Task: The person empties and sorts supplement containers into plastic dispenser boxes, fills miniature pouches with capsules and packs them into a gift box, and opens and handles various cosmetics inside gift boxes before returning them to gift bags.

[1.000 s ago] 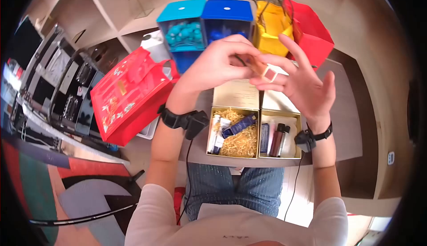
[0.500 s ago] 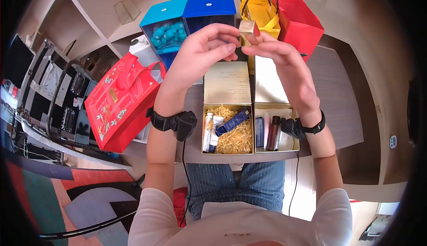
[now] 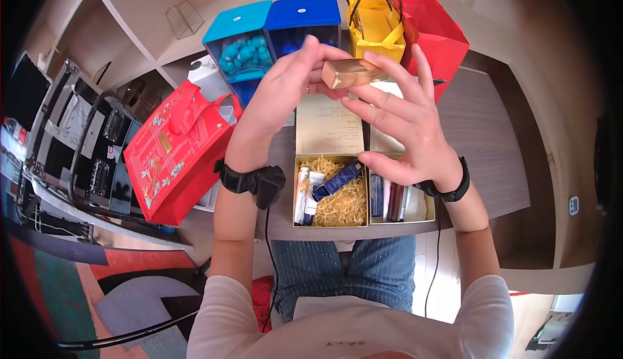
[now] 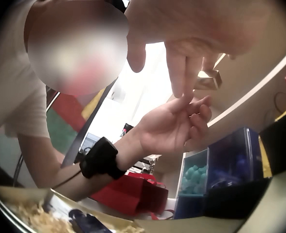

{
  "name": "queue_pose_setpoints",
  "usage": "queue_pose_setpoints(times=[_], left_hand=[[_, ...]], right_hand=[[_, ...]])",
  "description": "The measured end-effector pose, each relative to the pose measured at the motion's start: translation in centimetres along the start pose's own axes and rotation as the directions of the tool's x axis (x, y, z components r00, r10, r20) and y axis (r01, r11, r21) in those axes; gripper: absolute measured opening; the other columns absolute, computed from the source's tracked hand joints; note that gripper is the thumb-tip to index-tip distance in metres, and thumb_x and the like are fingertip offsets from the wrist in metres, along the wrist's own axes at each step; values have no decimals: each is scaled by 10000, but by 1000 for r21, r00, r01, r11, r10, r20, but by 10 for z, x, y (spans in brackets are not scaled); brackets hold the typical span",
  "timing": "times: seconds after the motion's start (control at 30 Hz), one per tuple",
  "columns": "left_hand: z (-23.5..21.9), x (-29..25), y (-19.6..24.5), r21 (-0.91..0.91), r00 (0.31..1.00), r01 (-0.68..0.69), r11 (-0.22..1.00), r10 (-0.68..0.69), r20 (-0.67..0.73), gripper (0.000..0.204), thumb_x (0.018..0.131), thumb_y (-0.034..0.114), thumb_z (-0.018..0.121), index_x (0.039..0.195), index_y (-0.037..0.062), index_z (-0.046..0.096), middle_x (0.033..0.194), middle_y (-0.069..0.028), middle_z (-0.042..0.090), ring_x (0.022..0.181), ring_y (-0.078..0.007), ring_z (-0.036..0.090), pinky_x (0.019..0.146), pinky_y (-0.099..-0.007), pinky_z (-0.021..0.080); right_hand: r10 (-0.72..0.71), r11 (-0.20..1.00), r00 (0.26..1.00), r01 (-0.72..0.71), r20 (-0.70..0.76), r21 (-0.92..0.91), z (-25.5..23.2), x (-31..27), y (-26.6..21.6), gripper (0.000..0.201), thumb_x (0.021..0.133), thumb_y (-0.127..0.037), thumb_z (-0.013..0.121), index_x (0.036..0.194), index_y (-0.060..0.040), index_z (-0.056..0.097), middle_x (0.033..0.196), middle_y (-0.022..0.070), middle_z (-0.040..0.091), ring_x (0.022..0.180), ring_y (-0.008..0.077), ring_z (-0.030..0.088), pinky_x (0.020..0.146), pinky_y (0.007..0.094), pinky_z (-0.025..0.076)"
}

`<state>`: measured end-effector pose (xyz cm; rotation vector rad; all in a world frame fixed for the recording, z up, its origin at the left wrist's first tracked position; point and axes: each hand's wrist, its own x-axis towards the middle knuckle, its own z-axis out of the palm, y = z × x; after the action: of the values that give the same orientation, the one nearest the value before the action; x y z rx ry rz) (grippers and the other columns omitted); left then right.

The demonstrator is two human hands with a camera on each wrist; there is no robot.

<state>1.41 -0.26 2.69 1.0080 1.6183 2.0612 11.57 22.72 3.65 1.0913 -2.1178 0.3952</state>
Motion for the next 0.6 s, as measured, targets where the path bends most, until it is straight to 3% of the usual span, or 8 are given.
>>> queue_pose_setpoints(times=[0.07,0.1,0.17,0.2,0.37,0.4,0.47,0.6], left_hand=[[0,-3,1,-92,998,-16,996,21,57,577,1096,482,458,1359,-19,569,1264,-122,677,1131,-195,670,942,-353,548],[-1,-4,2,-91,998,-15,996,21,57,577,1096,482,458,1359,-19,569,1264,-122,677,1131,-195,670,942,-353,548],[-1,-7,5,140,990,-96,985,80,119,586,1049,475,560,1373,-14,551,1263,-126,671,1162,-198,650,967,-361,531],[-1,-7,8,140,990,-96,986,79,119,586,1049,475,560,1373,-14,551,1263,-126,671,1162,-198,650,967,-361,531],[6,-13,22,91,982,-102,991,85,170,576,918,274,729,1386,-18,561,1307,-123,624,1221,-213,601,1016,-365,495],[4,-12,20,90,982,-102,991,86,169,576,918,274,729,1386,-18,561,1307,-123,624,1221,-213,601,1016,-365,495],[0,-9,16,163,960,-245,956,215,180,562,893,248,761,1355,-29,601,1364,-130,572,1229,-226,590,991,-365,497],[0,-11,20,134,962,-244,960,222,162,570,865,260,791,1324,-37,633,1384,-128,546,1244,-239,580,1017,-376,484]], right_hand=[[5,999,1000,-5,1,-47,3,2,-5,559,778,-342,752,1273,-84,719,1338,54,681,1436,342,475,1203,703,106],[11,996,1000,-10,2,-93,4,2,-5,561,780,-339,753,1277,-83,715,1341,54,674,1438,335,474,1198,713,109],[10,994,1000,-9,8,-106,4,2,-6,559,779,-329,755,1280,-84,712,1349,55,667,1443,324,472,1196,716,117],[9,993,1000,-7,16,-118,4,2,-6,556,779,-318,757,1282,-85,710,1356,56,660,1447,313,469,1194,719,125],[-2,987,1000,5,16,-163,5,1,-7,545,785,-277,760,1287,-73,704,1368,65,653,1466,280,453,1195,716,139],[-8,982,1000,12,23,-190,6,1,-7,545,789,-267,760,1292,-67,699,1373,66,651,1474,271,444,1198,713,141],[-8,976,1000,14,30,-219,7,0,-8,560,785,-271,769,1297,-59,691,1370,68,651,1487,258,423,1204,707,145],[12,946,996,17,87,-324,15,-3,-8,649,764,-291,797,1347,-52,642,1415,70,620,1526,240,350,1223,677,156]])
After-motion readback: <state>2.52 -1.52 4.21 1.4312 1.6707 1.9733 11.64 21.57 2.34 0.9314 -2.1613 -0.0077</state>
